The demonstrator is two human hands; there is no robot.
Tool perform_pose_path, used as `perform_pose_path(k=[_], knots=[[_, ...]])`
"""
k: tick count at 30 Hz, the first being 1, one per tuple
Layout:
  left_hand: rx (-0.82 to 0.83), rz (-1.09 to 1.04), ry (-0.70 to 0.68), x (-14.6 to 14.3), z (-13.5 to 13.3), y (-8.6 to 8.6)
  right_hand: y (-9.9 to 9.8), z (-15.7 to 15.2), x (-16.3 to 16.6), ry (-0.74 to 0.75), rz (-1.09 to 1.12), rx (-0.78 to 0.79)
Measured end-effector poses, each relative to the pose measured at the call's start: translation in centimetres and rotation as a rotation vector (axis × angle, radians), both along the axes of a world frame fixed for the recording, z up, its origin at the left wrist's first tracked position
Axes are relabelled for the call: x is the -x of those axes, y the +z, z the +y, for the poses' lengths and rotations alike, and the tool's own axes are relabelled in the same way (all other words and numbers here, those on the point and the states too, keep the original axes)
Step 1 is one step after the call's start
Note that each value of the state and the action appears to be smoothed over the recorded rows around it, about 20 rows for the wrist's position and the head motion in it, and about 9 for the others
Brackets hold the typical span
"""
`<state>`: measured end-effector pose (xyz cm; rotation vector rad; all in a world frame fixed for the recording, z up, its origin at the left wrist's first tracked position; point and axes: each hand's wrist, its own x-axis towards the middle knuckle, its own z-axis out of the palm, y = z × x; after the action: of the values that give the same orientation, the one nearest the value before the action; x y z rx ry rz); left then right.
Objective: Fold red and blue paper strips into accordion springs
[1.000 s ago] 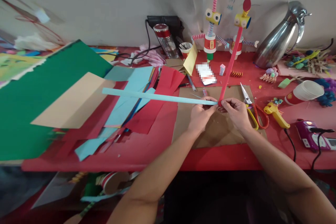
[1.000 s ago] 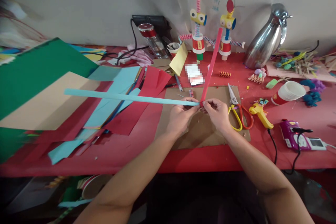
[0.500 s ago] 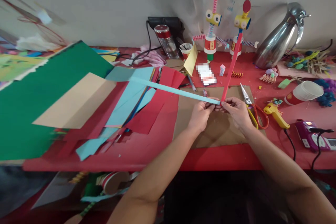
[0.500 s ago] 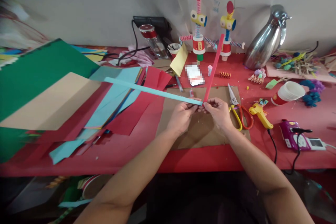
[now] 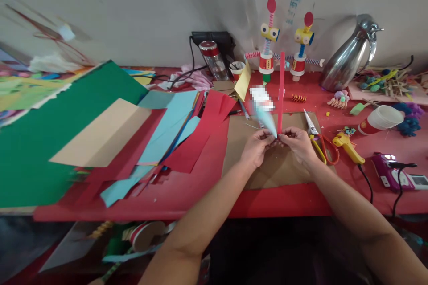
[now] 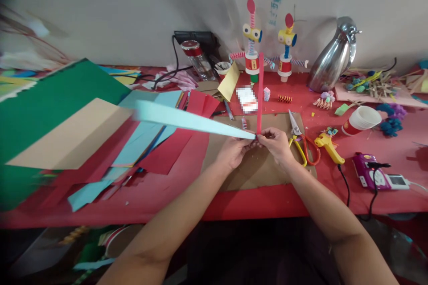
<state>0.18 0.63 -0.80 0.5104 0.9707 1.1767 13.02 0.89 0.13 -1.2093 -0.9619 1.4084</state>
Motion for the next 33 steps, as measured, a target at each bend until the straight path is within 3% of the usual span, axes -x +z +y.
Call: perform_pose_path(k=[17,26,33], knots=[[-0.166,0.085,-0.035,0.5,-0.1,0.5,-0.7,0.1,-0.6,0.124,-0.002,-0.078],[-0.160,0.079,0.134,0.1,-0.1,0.6,0.9,-0.8,0.0,0.142,0.002,-0.140],[-0.084,0.010,0.027,0.3,-0.1,0.8,0.5,-0.7,0.2,0.042,-0.004,-0.114]])
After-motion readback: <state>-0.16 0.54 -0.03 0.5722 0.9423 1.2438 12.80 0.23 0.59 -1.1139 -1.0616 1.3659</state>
